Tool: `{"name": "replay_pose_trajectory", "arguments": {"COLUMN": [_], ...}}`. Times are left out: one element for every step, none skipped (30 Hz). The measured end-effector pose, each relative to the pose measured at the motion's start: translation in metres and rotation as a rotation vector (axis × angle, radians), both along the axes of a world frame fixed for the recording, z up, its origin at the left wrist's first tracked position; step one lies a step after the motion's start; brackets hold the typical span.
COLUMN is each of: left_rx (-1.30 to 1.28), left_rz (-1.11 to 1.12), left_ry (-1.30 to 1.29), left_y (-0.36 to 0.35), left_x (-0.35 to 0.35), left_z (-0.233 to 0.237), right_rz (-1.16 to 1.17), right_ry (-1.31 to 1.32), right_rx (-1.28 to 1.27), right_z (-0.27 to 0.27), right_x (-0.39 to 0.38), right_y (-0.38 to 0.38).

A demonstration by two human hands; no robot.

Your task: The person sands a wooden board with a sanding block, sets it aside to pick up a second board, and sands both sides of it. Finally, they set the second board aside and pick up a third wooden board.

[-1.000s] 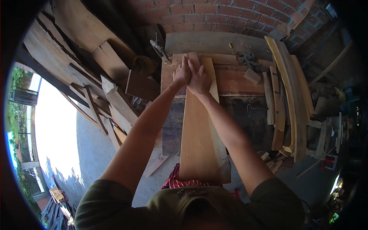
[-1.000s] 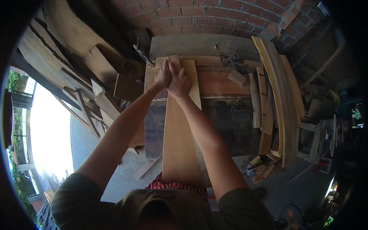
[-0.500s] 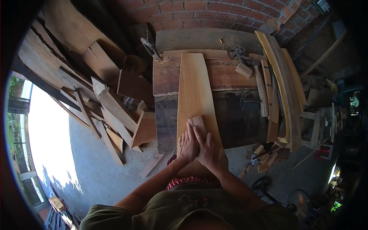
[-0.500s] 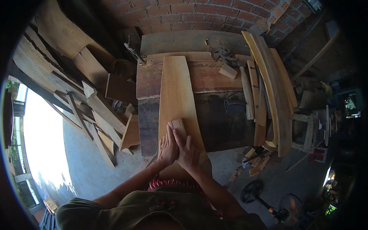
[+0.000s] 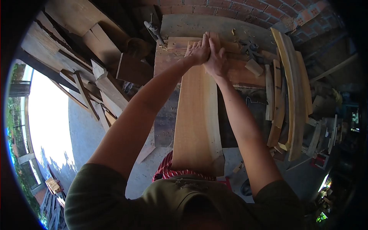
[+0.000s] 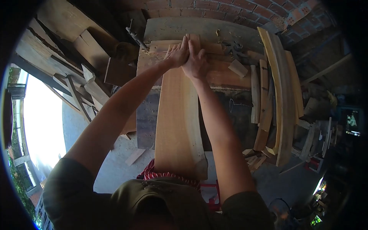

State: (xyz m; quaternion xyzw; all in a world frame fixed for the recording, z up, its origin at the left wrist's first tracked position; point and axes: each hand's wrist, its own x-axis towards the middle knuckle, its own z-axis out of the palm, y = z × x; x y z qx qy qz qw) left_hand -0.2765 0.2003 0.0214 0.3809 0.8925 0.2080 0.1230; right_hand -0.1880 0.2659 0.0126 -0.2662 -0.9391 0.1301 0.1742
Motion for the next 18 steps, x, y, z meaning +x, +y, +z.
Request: {"name": "replay_pose_trajectory", "arguments": {"left_rx": [-0.005,0.004,-0.025,-0.06,-0.044,-0.033,-0.037,-0.034,-0.034,-0.034,-0.06,-0.09,-0.092,-0.094,-0.092,-0.081,-0.081,-0.082], "left_rz": [0.039,0.035,0.008,-0.014,-0.013,-0.015,-0.008,0.0,0.002,0.006,0.013,0.021,0.03,0.037,0.041,0.045,0.04,0.036], "left_ry": [-0.042,-0.036,-0.036,-0.042,-0.02,-0.005,-0.014,-0.03,-0.083,-0.132,-0.161,-0.185,-0.187,-0.194,-0.201,-0.197,-0.228,-0.254], "left_y": [-0.003,-0.008,-0.018,-0.032,-0.05,-0.072,-0.095,-0.118,-0.143,-0.165,-0.185,-0.205,-0.22,-0.23,-0.233,-0.232,-0.229,-0.223], "left_x": [0.007,0.015,0.026,0.042,0.066,0.097,0.129,0.163,0.196,0.226,0.255,0.28,0.299,0.314,0.317,0.314,0.307,0.297], "left_z": [0.002,0.003,0.002,-0.002,-0.009,-0.016,-0.016,-0.014,-0.013,-0.011,-0.008,-0.004,-0.003,-0.003,-0.001,-0.001,-0.002,-0.003], "right_rz": [-0.024,-0.028,-0.038,-0.044,-0.024,-0.003,0.016,0.019,0.022,0.092,0.104,0.113,0.141,0.148,0.163,0.179,0.198,0.203], "right_ry": [-0.034,-0.028,-0.049,-0.076,-0.053,-0.047,-0.043,-0.082,-0.126,-0.051,-0.082,-0.14,-0.256,-0.253,-0.249,-0.245,-0.223,-0.212], "right_rx": [0.002,0.011,-0.008,-0.034,-0.109,-0.121,-0.128,-0.133,-0.139,-0.115,-0.113,-0.12,-0.087,-0.082,-0.125,-0.165,-0.06,-0.047], "right_z": [0.001,0.003,0.004,0.005,0.004,0.003,0.005,0.009,0.013,0.005,0.007,-0.002,0.014,0.014,0.015,0.015,0.012,0.01], "right_x": [0.005,0.015,0.029,0.047,0.073,0.101,0.132,0.161,0.192,0.223,0.25,0.276,0.294,0.304,0.307,0.307,0.303,0.289], "right_y": [-0.006,-0.013,-0.024,-0.038,-0.055,-0.076,-0.095,-0.117,-0.139,-0.155,-0.174,-0.191,-0.202,-0.209,-0.211,-0.21,-0.205,-0.196]}}
